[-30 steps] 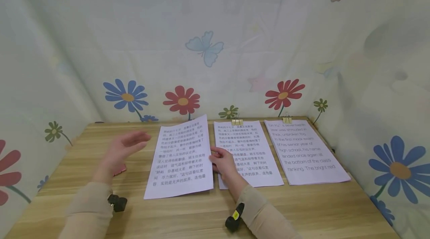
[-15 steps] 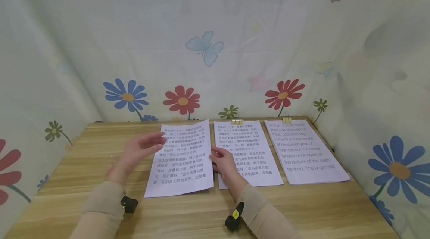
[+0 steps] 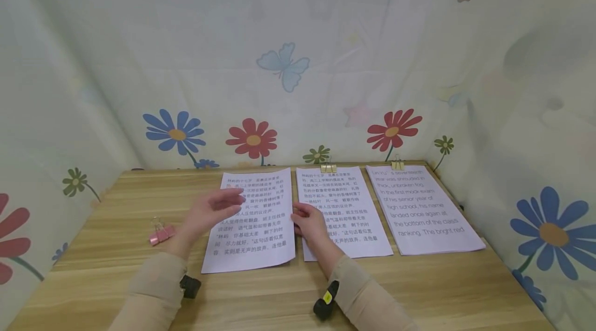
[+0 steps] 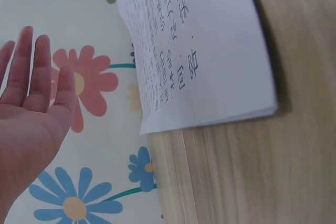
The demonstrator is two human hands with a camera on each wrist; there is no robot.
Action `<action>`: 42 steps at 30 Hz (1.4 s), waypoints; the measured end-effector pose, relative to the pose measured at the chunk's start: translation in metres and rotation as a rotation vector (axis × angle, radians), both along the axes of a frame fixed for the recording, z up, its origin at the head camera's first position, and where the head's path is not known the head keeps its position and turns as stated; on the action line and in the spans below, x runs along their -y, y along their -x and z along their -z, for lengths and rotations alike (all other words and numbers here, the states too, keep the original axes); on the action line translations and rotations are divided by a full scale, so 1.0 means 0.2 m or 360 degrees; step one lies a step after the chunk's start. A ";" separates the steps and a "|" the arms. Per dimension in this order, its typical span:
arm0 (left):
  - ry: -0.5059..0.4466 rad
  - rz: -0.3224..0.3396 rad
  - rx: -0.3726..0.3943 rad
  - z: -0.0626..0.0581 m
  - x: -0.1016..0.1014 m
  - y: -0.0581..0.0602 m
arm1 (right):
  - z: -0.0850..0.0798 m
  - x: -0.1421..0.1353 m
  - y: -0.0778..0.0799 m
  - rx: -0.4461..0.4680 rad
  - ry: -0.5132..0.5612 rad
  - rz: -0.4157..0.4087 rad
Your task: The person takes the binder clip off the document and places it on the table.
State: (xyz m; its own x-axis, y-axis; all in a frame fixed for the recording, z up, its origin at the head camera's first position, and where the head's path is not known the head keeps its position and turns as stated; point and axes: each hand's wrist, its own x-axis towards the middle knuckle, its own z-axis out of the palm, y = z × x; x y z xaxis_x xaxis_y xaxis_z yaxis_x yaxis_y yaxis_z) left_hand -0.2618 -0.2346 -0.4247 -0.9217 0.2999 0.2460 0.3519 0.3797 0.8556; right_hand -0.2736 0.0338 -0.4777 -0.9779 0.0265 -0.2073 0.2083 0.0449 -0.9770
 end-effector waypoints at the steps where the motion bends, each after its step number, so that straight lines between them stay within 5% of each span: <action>1: 0.0002 0.0013 -0.0007 0.00 -0.01 0.00 | 0.00 0.00 0.00 -0.0024 -0.0014 -0.0004; 6: 0.0006 0.0029 -0.0031 0.01 -0.06 -0.01 | -0.01 -0.03 -0.01 -0.0138 0.0024 0.0003; 13: 0.0077 -0.0109 -0.0009 0.02 -0.15 -0.04 | -0.01 -0.09 -0.03 -0.0237 0.0160 0.0008; 23: 0.0118 -0.0220 -0.0086 0.04 -0.28 -0.05 | -0.04 -0.22 -0.02 -0.0275 0.0110 0.0012; 32: 0.0178 -0.0103 -0.0114 0.07 -0.36 -0.06 | -0.03 -0.37 0.00 -0.0261 0.0120 -0.0051; 42: 0.0217 0.0054 -0.0031 0.10 -0.41 -0.07 | -0.07 -0.55 0.01 -0.0257 -0.0077 -0.0124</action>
